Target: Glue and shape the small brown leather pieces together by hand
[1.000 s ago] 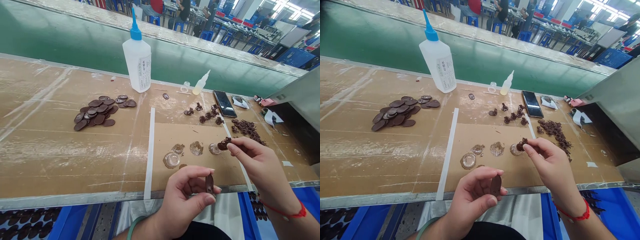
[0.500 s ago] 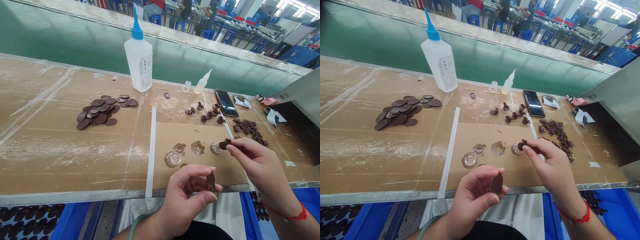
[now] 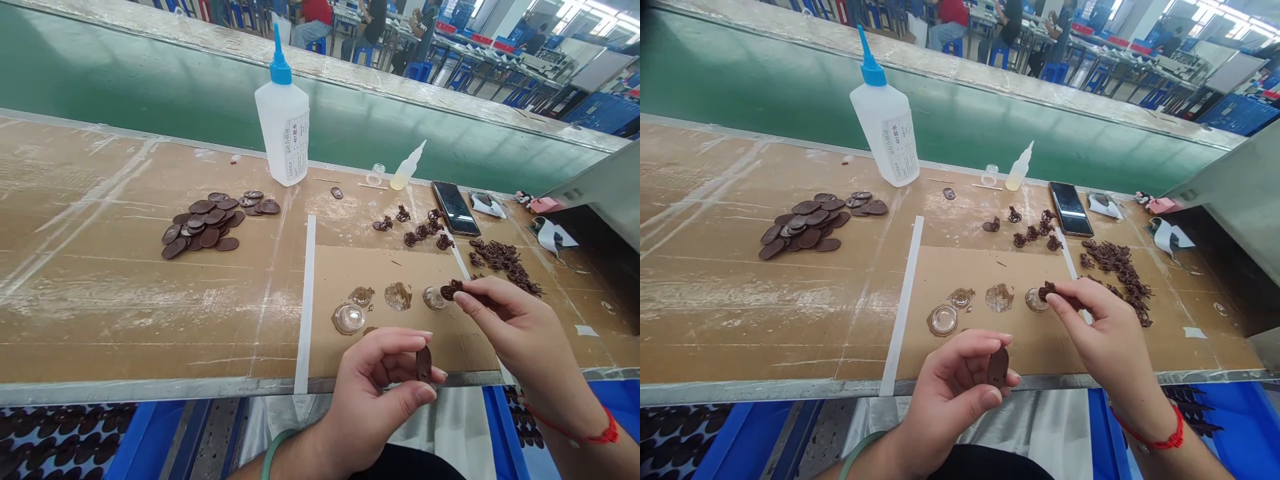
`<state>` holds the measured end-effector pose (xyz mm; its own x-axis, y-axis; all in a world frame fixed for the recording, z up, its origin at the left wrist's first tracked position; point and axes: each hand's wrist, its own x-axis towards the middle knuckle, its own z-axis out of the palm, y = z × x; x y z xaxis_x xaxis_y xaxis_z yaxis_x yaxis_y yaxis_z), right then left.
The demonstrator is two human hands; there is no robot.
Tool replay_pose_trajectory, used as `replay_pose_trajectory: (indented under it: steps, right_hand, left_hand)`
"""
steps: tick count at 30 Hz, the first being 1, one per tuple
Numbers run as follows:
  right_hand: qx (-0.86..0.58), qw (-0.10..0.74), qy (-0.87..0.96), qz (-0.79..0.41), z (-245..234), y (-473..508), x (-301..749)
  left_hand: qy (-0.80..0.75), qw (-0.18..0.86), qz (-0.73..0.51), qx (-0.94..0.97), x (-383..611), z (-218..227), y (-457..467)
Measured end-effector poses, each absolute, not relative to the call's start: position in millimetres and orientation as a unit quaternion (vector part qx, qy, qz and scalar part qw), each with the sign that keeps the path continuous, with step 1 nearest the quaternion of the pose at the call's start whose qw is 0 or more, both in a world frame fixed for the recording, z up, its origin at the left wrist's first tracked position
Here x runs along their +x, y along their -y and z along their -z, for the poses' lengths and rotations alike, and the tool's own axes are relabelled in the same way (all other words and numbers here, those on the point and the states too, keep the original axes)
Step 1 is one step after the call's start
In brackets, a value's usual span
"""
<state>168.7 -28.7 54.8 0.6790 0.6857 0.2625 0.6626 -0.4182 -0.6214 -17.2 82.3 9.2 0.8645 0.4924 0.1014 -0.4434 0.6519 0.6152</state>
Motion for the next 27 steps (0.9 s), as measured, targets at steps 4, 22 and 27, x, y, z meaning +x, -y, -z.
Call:
replay_pose_trajectory:
  steps: [4, 22, 27]
  right_hand:
    - [-0.843, 0.366, 0.393, -0.015, -59, 30, 166]
    - [-0.442, 0.699, 0.170, -0.536, -77, 35, 110]
    - [-0.427, 0.704, 0.182, -0.538, -82, 50, 102]
  left_hand:
    - [-0.043, 0.910, -0.252, 0.328, -18, -10, -82]
    - [-0.012, 0.825, -0.347, 0.446, -15, -36, -72]
    - [-0.007, 0.779, -0.374, 0.503, -16, -40, -62]
